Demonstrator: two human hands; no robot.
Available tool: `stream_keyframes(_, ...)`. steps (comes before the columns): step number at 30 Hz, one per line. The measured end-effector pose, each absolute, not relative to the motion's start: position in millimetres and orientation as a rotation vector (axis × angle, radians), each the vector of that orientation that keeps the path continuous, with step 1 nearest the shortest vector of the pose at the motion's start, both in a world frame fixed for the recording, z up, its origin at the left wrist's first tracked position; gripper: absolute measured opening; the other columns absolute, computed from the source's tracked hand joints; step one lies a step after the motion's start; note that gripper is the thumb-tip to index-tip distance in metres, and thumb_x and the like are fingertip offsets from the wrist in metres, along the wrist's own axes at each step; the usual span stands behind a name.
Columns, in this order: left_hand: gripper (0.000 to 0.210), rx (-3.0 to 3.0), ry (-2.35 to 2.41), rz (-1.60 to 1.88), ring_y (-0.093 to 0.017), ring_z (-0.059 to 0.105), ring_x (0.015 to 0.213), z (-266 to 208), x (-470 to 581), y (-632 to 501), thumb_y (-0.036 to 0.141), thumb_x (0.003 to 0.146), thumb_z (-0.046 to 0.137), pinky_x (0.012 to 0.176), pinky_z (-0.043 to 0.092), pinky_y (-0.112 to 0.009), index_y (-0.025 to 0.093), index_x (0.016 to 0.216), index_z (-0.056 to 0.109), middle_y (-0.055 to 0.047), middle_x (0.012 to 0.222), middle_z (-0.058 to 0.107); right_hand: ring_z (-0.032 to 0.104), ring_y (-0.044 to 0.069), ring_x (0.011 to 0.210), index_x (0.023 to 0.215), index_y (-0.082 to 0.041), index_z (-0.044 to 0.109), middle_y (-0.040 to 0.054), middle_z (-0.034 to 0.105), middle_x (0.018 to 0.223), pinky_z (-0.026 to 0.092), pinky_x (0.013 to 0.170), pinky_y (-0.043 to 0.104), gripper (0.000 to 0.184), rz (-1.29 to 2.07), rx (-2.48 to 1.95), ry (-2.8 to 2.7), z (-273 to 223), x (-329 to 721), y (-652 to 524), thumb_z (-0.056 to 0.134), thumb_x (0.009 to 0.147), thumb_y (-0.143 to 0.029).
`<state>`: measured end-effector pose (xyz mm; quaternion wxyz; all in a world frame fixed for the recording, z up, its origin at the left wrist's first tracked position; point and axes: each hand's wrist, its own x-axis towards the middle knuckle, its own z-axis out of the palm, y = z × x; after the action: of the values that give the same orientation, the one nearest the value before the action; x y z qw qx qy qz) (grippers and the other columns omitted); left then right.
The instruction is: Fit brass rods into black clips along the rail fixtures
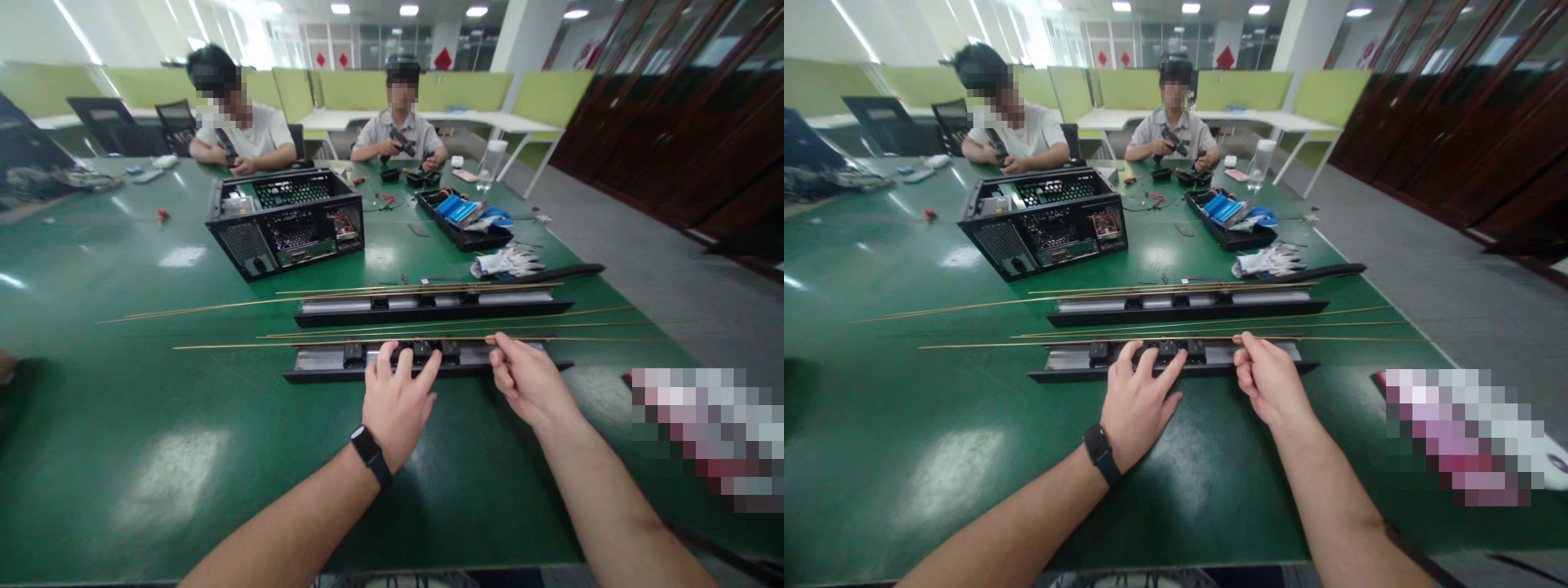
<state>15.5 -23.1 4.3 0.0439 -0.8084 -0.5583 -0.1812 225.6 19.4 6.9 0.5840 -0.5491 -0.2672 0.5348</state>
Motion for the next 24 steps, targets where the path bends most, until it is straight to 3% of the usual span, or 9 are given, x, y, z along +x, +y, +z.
stream_keyframes(24, 0.068, -2.462, -1.700, -0.566, -0.037, 0.034, 0.135, 4.3, 16.2, -22.8, 0.039, 0.082, 0.073, 0.100, 0.044, -0.054, 0.042, 0.144, 0.045, -0.008, 0.129, 0.052, 0.036, 0.004, 0.029, 0.088, -0.014, 0.066, -0.0023, 0.058, 0.055, 0.020, 0.024, 0.014, 0.027, 1.208, -1.307, -0.667, 4.3, 224.8, 19.2, 0.075, 0.081, -0.038)
